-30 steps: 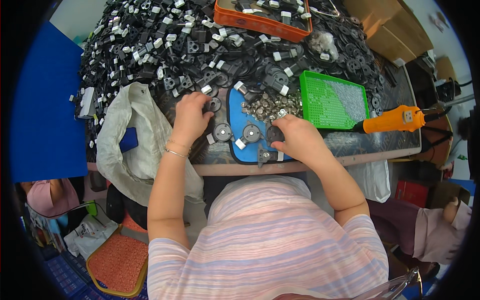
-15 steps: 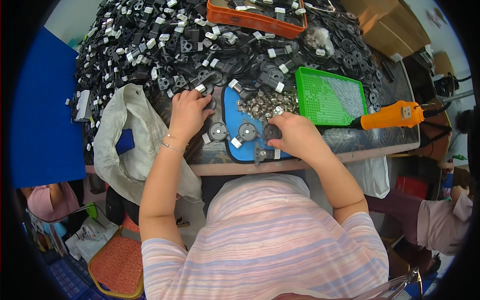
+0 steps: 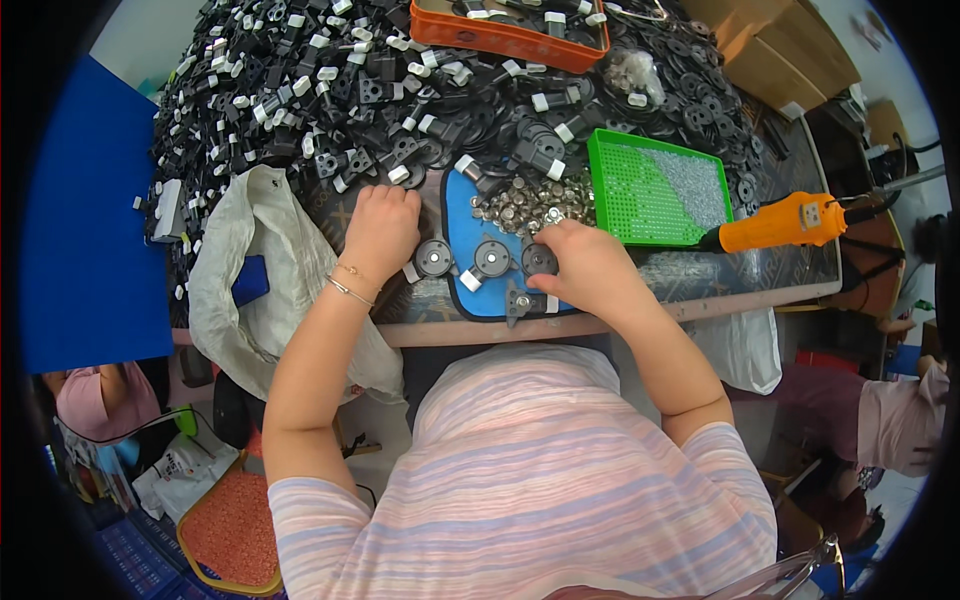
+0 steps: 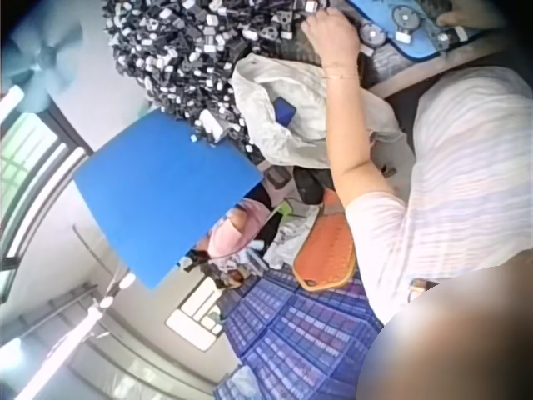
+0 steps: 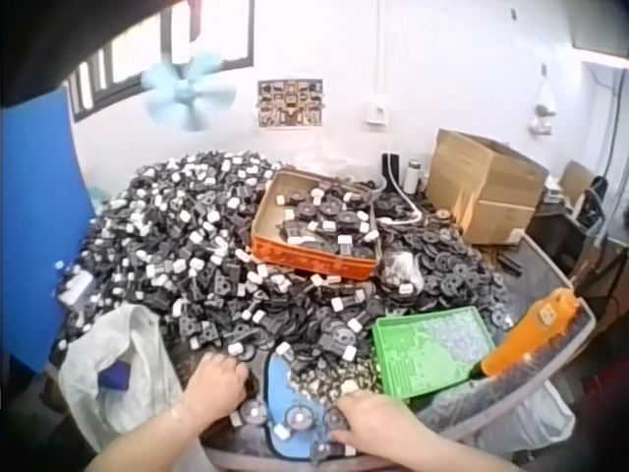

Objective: Use an electric screwdriver to assemble small metal components onto plastic circular bases at a factory workbench.

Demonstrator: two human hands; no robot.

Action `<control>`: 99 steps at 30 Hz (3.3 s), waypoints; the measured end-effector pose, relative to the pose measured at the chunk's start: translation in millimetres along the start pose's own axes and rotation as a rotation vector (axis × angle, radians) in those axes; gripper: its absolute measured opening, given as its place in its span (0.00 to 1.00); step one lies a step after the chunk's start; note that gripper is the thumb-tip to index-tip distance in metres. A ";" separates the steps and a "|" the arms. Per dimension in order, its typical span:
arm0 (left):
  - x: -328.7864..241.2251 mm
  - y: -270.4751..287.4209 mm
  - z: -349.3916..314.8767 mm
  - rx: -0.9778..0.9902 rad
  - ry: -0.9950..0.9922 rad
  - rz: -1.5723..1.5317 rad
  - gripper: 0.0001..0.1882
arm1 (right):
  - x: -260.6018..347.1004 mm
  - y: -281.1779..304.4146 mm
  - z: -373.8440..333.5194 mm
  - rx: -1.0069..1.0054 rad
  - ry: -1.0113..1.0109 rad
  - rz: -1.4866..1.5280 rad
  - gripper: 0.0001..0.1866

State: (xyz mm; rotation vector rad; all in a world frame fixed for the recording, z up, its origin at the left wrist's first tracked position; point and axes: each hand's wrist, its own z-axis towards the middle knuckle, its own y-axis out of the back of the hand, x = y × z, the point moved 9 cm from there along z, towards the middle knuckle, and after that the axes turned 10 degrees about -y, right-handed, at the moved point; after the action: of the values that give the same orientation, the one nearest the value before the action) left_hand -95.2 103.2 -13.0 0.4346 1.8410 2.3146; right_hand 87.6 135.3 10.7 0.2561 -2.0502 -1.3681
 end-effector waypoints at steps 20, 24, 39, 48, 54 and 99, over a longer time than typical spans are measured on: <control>-45.8 22.0 -7.0 -0.331 0.542 -1.703 0.15 | 29.5 38.5 -15.3 -0.213 0.173 0.521 0.23; -64.3 23.9 -1.6 -0.302 0.552 -1.904 0.13 | 17.0 21.4 -11.9 -0.133 0.172 0.791 0.20; -85.7 0.8 -19.7 -0.348 0.664 -1.771 0.13 | 31.0 25.7 -38.6 -0.287 0.296 0.407 0.27; -104.0 -2.0 -33.8 -0.454 0.774 -1.980 0.09 | 33.5 24.9 -48.9 -0.437 0.306 0.271 0.24; -105.4 -6.3 -39.7 -0.384 0.781 -1.984 0.06 | 35.2 20.8 -51.7 -0.346 0.348 0.401 0.28; -101.3 13.9 -40.0 -0.084 0.364 -1.129 0.19 | 29.8 -12.0 -44.1 -0.053 0.197 0.161 0.27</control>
State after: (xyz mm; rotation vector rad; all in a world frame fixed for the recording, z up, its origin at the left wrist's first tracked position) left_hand -11.2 33.0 -20.9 -0.8751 1.4552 1.6603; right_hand 89.3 82.1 22.9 0.1902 -1.8285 -1.2463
